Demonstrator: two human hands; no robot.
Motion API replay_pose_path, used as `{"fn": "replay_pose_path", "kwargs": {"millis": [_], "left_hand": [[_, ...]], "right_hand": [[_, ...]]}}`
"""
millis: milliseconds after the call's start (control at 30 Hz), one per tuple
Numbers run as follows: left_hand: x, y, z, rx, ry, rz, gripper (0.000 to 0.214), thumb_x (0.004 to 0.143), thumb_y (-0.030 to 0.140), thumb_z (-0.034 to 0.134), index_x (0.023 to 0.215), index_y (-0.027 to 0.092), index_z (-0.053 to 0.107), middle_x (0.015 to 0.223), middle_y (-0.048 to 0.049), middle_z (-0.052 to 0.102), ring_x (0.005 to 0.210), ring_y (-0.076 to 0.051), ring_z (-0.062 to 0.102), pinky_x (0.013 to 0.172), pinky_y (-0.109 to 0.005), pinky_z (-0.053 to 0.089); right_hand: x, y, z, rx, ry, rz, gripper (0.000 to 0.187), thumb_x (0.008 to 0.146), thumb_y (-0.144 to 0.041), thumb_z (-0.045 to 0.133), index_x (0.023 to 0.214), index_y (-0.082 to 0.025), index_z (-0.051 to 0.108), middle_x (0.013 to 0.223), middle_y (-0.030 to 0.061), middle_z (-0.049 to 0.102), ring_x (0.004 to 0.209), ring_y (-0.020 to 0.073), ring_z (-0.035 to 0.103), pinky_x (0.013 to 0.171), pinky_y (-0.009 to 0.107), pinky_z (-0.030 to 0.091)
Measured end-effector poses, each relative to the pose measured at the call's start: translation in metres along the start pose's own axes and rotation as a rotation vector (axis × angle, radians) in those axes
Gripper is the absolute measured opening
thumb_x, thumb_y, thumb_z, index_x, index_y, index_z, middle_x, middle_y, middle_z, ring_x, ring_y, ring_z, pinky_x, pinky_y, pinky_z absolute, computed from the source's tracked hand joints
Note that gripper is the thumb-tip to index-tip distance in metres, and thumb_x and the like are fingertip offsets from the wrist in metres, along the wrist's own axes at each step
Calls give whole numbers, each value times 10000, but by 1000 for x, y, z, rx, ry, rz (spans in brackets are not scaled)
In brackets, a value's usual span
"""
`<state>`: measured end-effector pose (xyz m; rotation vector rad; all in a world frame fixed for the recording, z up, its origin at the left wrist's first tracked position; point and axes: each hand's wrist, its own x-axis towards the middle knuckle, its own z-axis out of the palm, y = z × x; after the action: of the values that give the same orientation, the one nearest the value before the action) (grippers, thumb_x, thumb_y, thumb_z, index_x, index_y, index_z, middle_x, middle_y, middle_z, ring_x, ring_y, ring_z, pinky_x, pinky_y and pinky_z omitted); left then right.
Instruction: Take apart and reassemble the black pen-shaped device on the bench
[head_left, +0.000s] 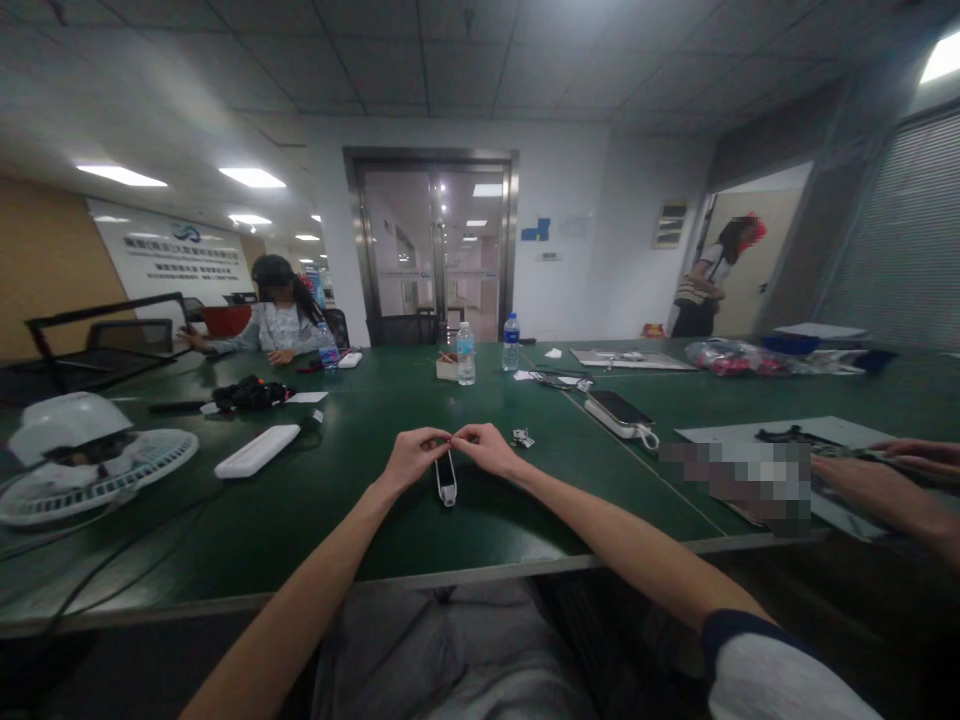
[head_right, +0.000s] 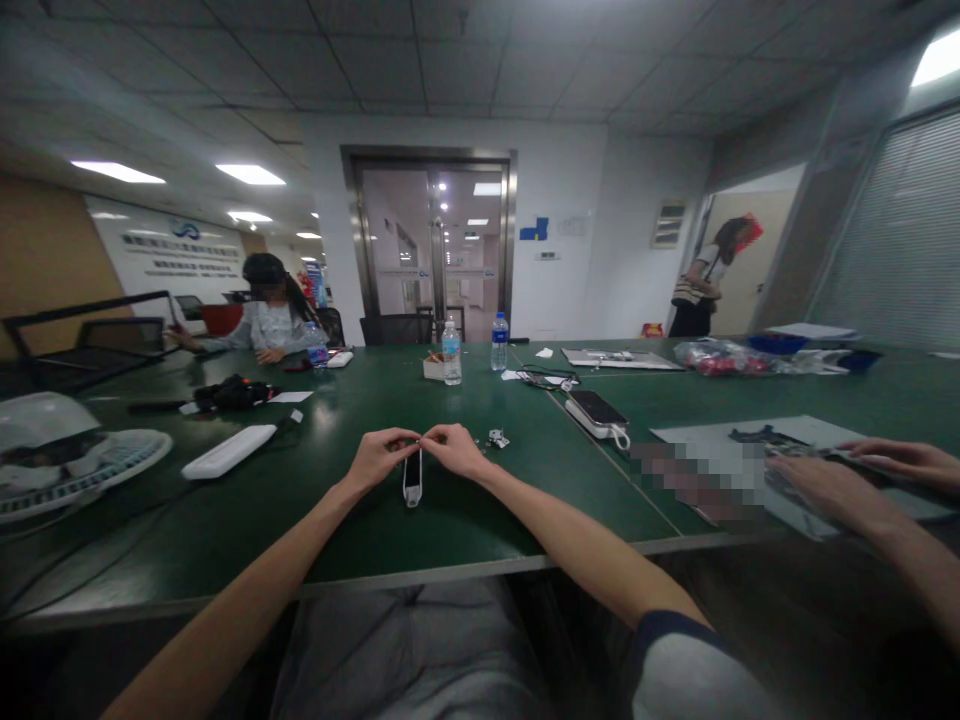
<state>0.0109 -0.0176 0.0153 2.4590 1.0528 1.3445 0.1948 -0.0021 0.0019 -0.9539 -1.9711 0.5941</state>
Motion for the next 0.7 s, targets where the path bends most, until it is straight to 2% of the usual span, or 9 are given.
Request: {"fn": "replay_pose_path", "kwargs": {"millis": [300,700], "left_hand": [[1,-1,0,51,-16,28,186,777,310,606,862,175,701,684,-10,663,586,-119,561,552,-207,423],[0,-1,2,49,-17,30,147,774,262,621,865,176,699,700,-7,659,594,-116,548,557,-220,423]], "right_hand": [[3,3,1,-35,14,16,263,785,-340,547,835,-142,712,787,37,686,729,144,598,684,239,431],[1,-2,-1,-46,19,10,282,776,-357,540,816,-130,703,764,42,682,699,137,589,656,231,430]]}}
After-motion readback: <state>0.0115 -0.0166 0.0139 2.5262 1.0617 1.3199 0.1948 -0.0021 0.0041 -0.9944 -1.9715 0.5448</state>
